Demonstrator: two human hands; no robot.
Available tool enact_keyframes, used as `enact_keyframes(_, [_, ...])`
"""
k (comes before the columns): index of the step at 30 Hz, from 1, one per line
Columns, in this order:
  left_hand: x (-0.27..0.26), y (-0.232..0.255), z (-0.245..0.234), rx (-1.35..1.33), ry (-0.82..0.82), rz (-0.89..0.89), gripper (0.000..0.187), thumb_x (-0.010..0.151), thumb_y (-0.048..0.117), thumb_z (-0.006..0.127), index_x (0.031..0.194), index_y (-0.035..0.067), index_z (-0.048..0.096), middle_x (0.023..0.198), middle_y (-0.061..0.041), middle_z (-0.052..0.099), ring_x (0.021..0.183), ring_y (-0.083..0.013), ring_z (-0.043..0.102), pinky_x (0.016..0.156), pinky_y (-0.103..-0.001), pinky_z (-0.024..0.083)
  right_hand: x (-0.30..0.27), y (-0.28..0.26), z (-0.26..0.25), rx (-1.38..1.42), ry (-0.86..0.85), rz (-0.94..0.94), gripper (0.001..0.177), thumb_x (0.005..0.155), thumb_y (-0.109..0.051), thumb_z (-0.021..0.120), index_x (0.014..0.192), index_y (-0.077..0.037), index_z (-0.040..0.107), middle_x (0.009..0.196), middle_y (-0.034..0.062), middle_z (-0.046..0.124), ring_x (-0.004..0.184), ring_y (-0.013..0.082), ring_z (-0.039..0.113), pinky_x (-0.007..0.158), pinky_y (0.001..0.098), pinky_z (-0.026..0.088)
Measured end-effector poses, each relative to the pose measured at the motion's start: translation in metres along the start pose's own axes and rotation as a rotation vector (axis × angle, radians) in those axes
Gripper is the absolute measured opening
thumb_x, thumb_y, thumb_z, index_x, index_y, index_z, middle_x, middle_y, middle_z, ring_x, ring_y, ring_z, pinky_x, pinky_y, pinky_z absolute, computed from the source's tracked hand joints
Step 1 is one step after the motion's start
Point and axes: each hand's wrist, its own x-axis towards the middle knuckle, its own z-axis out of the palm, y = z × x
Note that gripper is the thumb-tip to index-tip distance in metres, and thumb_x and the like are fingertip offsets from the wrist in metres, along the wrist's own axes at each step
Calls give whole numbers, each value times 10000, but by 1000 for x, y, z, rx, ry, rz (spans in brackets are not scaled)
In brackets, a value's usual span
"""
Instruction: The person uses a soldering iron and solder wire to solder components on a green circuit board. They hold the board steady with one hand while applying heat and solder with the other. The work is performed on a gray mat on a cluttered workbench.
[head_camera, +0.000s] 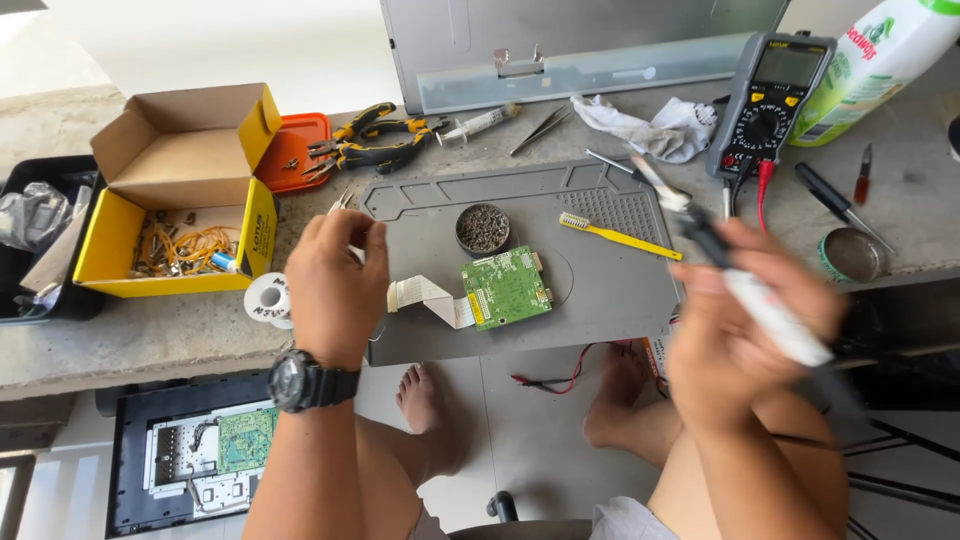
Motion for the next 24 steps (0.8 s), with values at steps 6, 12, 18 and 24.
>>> enact_keyframes(6, [-3, 27, 15, -22, -57, -24, 85, 1052, 199, 844, 1069, 145, 781, 895, -81, 755, 808, -404, 806, 736, -555, 635, 13, -10, 27, 121, -154, 183, 225, 1094, 112, 773, 1266, 145, 631, 1293, 371, 788, 1053, 456, 866, 898, 486, 748])
enact_keyframes(12, [-7, 42, 26, -187, -108, -29, 40, 1062, 163, 812, 1031, 138, 803, 860, -47, 756, 727, -305, 825, 645, -417, 656, 0, 35, 32, 234, -45, 582, 245, 1183, -125, 737, 1285, 64, 619, 1168, 284, 808, 948, 320, 858, 821, 409, 761])
enact_keyframes(18, [-6, 45, 23, -251, -145, -66, 67, 1087, 166, 785, 1048, 112, 795, 862, -80, 744, 755, -325, 826, 639, -430, 666, -3, 57, 37, 278, -12, 742, 205, 1198, -182, 747, 1293, -32, 641, 1134, 174, 813, 926, 235, 859, 817, 341, 763])
enact_keyframes(24, [-3, 45, 21, -302, -150, -66, 64, 1096, 138, 765, 1056, 89, 778, 873, -113, 742, 767, -334, 821, 623, -415, 669, -3, 62, 43, 244, -83, 648, 201, 1218, -153, 728, 1304, -5, 623, 1166, 219, 812, 962, 250, 859, 814, 332, 755])
